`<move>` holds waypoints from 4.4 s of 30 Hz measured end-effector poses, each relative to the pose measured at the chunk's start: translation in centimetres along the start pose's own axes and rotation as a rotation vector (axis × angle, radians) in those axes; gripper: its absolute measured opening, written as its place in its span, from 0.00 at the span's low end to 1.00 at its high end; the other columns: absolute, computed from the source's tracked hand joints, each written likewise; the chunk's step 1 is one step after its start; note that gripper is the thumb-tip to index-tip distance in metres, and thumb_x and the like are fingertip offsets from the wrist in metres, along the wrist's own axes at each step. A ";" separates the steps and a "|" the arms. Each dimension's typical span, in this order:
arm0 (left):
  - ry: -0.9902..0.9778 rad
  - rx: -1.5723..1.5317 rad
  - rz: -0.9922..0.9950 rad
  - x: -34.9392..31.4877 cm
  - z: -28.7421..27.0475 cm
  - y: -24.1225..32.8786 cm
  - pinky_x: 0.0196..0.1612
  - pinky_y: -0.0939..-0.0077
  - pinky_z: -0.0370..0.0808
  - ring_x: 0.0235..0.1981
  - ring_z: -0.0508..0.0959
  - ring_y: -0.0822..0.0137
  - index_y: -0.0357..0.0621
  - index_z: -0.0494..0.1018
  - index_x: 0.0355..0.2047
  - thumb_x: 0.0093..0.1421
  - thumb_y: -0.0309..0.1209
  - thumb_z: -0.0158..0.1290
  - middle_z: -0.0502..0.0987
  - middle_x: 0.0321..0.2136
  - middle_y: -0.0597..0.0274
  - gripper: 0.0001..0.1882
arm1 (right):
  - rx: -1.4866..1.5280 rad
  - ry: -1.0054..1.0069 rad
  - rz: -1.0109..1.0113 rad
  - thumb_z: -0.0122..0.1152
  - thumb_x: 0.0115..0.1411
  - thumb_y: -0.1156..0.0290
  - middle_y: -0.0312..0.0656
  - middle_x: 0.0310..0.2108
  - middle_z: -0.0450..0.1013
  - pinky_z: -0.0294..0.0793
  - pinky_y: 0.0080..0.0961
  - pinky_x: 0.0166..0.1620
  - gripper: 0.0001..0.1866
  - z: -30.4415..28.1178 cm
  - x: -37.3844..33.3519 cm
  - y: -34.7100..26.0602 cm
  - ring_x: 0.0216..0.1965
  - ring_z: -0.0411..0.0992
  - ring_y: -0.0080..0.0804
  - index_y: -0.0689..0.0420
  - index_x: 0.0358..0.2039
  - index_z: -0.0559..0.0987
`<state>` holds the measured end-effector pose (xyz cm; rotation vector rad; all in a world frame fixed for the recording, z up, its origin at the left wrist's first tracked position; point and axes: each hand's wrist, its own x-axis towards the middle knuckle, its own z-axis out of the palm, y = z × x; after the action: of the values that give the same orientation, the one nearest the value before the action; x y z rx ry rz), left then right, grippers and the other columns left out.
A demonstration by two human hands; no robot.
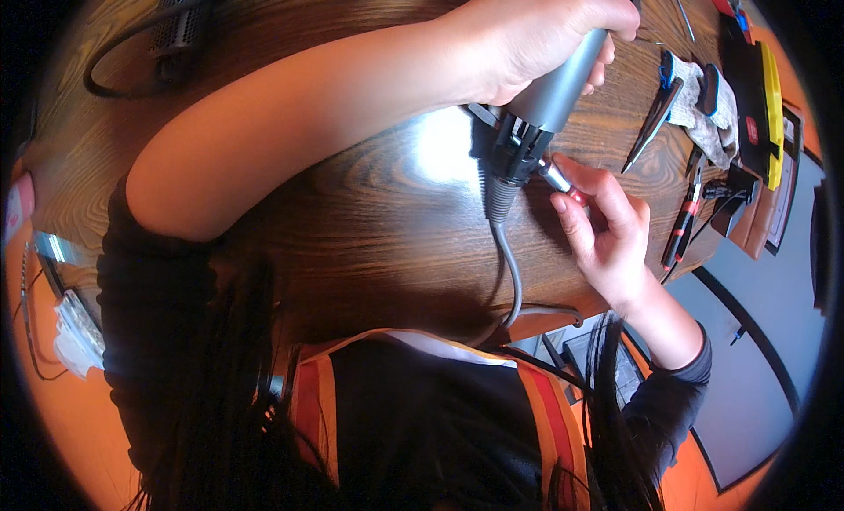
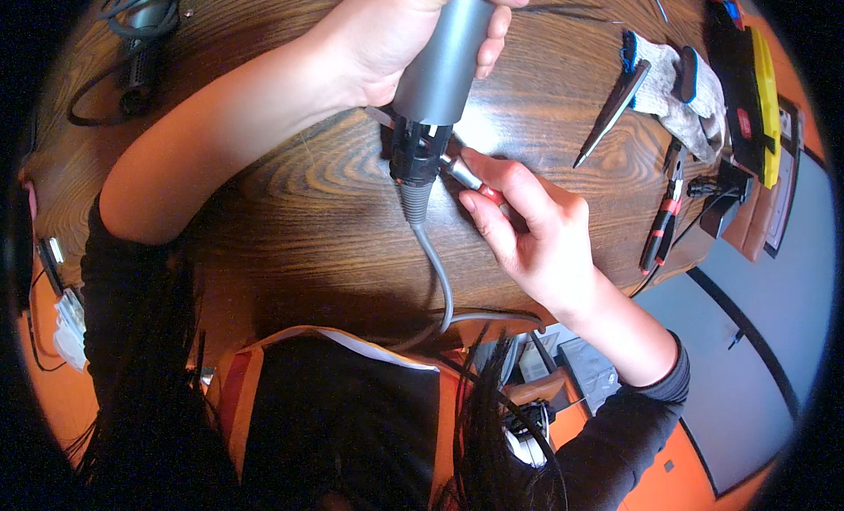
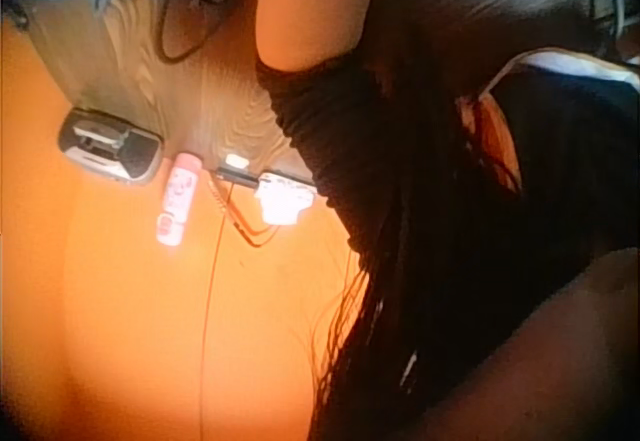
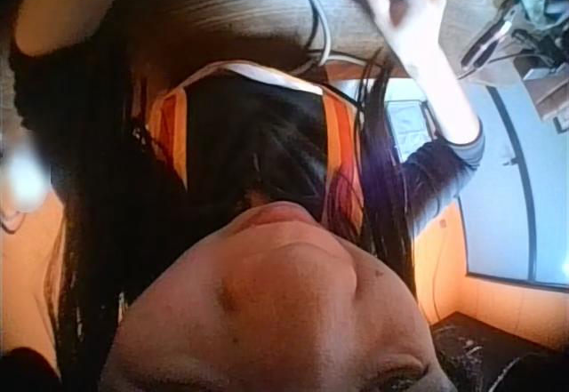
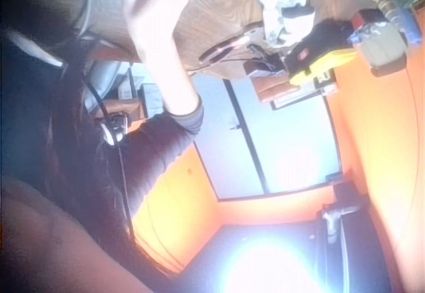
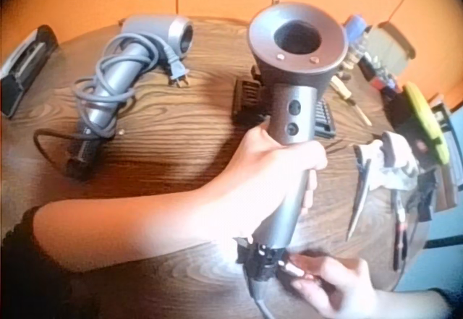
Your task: The person uses a screwdriver to pry and unscrew the handle and nozzle sections of a hairdryer. They remove the outer casing and internal components, placing them on the table.
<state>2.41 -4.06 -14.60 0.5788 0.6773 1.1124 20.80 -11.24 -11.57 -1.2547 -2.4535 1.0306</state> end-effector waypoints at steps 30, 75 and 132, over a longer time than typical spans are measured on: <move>0.008 0.048 -0.009 0.1 0.4 -0.6 0.22 0.74 0.72 0.16 0.73 0.68 0.37 0.68 0.23 0.49 0.28 0.52 0.71 0.15 0.59 0.07 | -0.161 -0.222 0.131 0.61 0.52 0.73 0.45 0.19 0.71 0.71 0.30 0.25 0.13 -2.1 1.0 -2.1 0.21 0.74 0.39 0.58 0.38 0.72; -0.409 -0.966 0.667 -22.9 0.7 4.7 0.25 0.84 0.68 0.16 0.66 0.78 0.43 0.62 0.27 0.47 0.30 0.51 0.65 0.16 0.73 0.10 | 0.587 0.368 -0.498 0.41 0.63 0.74 0.32 0.19 0.61 0.54 0.10 0.19 0.12 3.5 -3.0 -2.8 0.16 0.56 0.14 0.61 0.47 0.65; -0.591 -1.464 0.457 -20.4 4.7 1.0 0.36 0.79 0.70 0.25 0.71 0.74 0.49 0.64 0.16 0.45 0.33 0.54 0.69 0.17 0.72 0.09 | 0.841 0.370 -0.125 0.41 0.65 0.67 0.31 0.16 0.61 0.52 0.09 0.15 0.11 7.5 -1.5 -0.3 0.12 0.55 0.13 0.58 0.42 0.68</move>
<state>-0.54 -23.20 -6.71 -0.2602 -0.8460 1.4314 18.03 -16.27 -16.72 -0.8770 -1.5187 1.4135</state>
